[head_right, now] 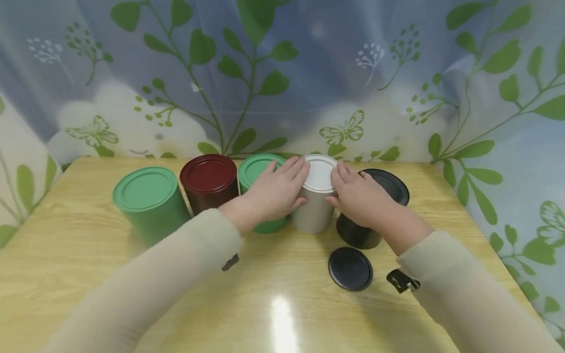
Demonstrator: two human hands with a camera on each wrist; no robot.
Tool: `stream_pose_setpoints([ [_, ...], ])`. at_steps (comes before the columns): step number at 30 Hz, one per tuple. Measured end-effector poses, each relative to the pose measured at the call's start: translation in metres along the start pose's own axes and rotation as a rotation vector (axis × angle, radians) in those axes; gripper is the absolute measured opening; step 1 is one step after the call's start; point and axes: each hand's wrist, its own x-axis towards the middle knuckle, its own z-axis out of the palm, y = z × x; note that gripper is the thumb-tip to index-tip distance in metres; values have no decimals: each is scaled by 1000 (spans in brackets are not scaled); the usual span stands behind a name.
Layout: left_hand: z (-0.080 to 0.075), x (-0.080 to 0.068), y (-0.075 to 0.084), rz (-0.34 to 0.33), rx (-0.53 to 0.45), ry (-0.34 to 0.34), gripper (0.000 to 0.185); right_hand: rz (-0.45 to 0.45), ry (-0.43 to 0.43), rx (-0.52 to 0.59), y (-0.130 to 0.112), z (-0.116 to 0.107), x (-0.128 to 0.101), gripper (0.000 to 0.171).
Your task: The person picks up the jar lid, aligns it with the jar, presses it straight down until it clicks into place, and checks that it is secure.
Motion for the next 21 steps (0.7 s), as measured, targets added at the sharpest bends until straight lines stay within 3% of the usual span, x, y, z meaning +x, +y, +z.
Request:
stream_pose_setpoints([
  [15,-7,5,4,35,183,-14,73,-102,95,-119,2,2,2,55],
  [21,-10,7,2,55,193,5,71,-133,143,-155,4,1,2,50],
])
